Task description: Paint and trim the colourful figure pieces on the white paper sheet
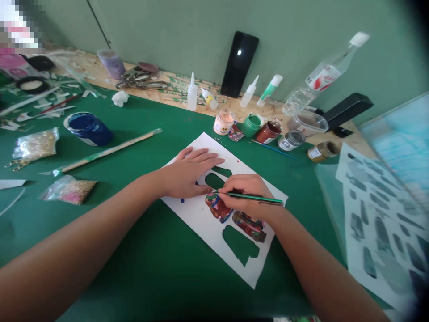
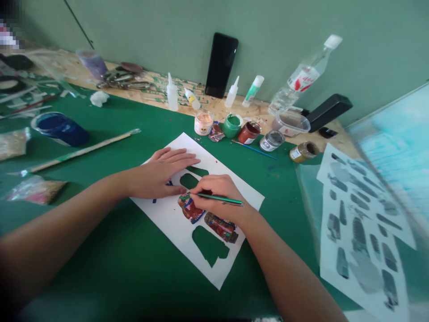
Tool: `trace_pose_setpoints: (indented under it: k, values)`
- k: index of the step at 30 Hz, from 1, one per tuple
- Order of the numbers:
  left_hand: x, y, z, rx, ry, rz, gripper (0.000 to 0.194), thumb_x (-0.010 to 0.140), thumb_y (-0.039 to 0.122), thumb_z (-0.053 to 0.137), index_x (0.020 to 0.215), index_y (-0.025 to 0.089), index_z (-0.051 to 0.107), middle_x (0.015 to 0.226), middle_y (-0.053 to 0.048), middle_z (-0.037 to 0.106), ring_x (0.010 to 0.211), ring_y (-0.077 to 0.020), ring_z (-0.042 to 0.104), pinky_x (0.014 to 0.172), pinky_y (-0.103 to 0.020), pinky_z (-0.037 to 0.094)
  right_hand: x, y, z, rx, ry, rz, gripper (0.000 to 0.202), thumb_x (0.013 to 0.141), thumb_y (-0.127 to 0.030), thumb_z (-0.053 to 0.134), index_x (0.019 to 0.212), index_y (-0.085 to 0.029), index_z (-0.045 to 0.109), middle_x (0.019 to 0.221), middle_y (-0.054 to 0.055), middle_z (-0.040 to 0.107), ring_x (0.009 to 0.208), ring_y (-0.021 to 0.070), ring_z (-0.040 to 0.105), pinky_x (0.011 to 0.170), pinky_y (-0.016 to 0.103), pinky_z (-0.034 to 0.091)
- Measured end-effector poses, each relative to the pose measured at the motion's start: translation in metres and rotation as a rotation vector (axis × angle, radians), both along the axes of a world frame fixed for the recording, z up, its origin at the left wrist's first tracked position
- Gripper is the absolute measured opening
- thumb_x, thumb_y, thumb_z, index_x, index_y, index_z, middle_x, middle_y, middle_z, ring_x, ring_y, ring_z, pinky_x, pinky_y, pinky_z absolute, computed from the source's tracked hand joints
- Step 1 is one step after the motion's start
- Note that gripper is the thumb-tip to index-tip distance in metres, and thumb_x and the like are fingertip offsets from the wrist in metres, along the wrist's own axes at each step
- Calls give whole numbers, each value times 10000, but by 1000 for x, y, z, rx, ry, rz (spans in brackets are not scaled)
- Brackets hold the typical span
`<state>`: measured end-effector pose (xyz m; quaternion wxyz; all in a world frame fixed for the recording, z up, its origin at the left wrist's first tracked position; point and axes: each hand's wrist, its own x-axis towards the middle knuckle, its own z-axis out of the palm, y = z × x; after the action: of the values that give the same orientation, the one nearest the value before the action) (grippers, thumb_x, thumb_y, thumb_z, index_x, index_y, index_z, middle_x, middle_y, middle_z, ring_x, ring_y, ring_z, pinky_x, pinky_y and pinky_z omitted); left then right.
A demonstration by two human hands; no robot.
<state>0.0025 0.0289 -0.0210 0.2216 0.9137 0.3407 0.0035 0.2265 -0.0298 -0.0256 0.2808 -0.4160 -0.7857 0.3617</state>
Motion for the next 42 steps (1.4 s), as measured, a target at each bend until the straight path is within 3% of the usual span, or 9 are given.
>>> trace_pose_setpoints:
  k: [42]
  values:
    - [-1,0,0,17,17,-12,758,925,569,537,1573,282,267,1665,-36,243,1551,-278,135,1244,-546,30,8,-1,-1,-10,27,34,50,836,-167,708,802,-192,736,794,10,730,720,131,668,667,260,510]
